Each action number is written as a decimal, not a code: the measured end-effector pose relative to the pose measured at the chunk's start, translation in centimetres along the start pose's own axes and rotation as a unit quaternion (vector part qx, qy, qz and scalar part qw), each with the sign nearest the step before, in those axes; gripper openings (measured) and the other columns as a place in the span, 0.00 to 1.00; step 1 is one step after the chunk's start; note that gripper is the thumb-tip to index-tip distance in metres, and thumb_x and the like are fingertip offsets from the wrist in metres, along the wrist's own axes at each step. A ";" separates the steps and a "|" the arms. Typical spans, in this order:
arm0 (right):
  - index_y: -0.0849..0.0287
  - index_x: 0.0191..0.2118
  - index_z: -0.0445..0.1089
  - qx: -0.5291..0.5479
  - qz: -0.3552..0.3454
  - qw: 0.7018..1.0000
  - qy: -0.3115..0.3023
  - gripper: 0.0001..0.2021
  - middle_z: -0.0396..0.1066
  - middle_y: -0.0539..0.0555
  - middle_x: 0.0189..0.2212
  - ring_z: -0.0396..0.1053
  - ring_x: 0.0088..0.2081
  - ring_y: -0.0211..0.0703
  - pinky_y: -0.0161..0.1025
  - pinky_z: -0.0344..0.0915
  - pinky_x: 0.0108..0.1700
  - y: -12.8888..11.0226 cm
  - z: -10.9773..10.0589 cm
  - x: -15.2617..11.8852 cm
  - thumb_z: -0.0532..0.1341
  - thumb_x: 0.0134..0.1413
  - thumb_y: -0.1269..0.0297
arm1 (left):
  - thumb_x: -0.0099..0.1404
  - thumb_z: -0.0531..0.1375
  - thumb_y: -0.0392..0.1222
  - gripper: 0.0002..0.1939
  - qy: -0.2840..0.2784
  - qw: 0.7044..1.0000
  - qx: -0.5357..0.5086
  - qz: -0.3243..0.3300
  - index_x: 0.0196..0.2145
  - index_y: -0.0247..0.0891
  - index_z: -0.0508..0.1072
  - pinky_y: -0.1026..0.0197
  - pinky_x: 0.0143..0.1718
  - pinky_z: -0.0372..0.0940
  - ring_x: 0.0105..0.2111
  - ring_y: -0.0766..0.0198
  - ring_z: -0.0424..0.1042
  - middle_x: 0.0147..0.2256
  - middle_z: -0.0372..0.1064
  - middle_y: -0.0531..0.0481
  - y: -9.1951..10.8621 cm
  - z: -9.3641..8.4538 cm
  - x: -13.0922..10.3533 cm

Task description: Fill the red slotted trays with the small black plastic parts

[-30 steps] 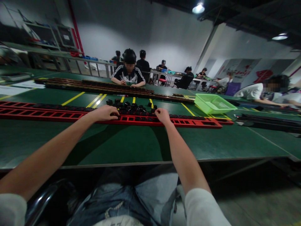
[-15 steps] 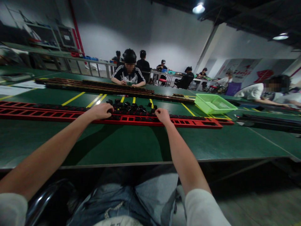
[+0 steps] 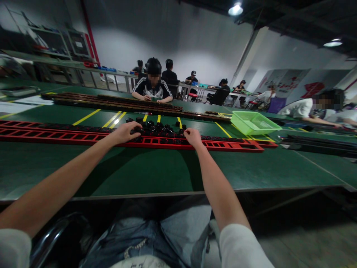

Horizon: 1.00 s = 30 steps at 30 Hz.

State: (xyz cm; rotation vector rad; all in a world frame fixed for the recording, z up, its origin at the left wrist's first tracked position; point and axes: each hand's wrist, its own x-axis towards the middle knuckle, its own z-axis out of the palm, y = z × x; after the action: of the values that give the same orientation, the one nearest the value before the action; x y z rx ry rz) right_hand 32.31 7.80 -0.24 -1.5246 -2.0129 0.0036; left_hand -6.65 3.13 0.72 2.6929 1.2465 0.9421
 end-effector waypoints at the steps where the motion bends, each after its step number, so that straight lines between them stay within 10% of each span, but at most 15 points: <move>1: 0.61 0.39 0.80 -0.001 0.001 1.000 -0.001 0.11 0.79 0.57 0.34 0.73 0.35 0.45 0.38 0.64 0.40 0.0 0.0 0.0 0.59 0.60 0.66 | 0.66 0.58 0.48 0.19 -0.004 1.000 0.001 -0.008 0.50 0.36 0.71 0.53 0.50 0.66 0.44 0.56 0.71 0.46 0.71 0.43 0.0 0.0 0.0; 10: 0.60 0.38 0.80 -0.003 0.004 1.000 0.003 0.10 0.79 0.55 0.33 0.72 0.34 0.45 0.37 0.64 0.40 0.0 0.1 0.0 0.60 0.59 0.66 | 0.60 0.59 0.40 0.26 0.106 0.992 0.050 -0.047 0.57 0.35 0.69 0.51 0.56 0.65 0.50 0.54 0.67 0.50 0.64 0.42 -2.6 -2.6 -0.5; 21: 0.60 0.38 0.80 0.006 0.005 1.000 0.006 0.11 0.79 0.55 0.32 0.72 0.34 0.44 0.37 0.64 0.39 0.1 0.1 0.1 0.60 0.60 0.66 | 0.49 0.62 0.41 0.15 -0.060 0.979 0.121 -0.155 0.36 0.38 0.68 0.54 0.43 0.67 0.37 0.56 0.68 0.37 0.67 0.46 -7.6 -5.9 -2.5; 30: 0.60 0.38 0.80 0.000 0.001 1.000 0.004 0.11 0.79 0.55 0.33 0.72 0.34 0.44 0.37 0.65 0.39 0.0 0.0 0.0 0.59 0.60 0.65 | 0.50 0.63 0.46 0.29 -0.119 0.977 0.094 -0.151 0.51 0.39 0.73 0.55 0.52 0.65 0.47 0.52 0.71 0.47 0.72 0.43 -6.3 -6.3 -2.3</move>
State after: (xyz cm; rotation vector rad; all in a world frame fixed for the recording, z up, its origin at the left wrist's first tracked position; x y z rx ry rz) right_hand 32.34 7.76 -0.25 -1.5233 -2.0043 -0.0016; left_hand -15.46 4.49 2.99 2.5398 1.6959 0.4714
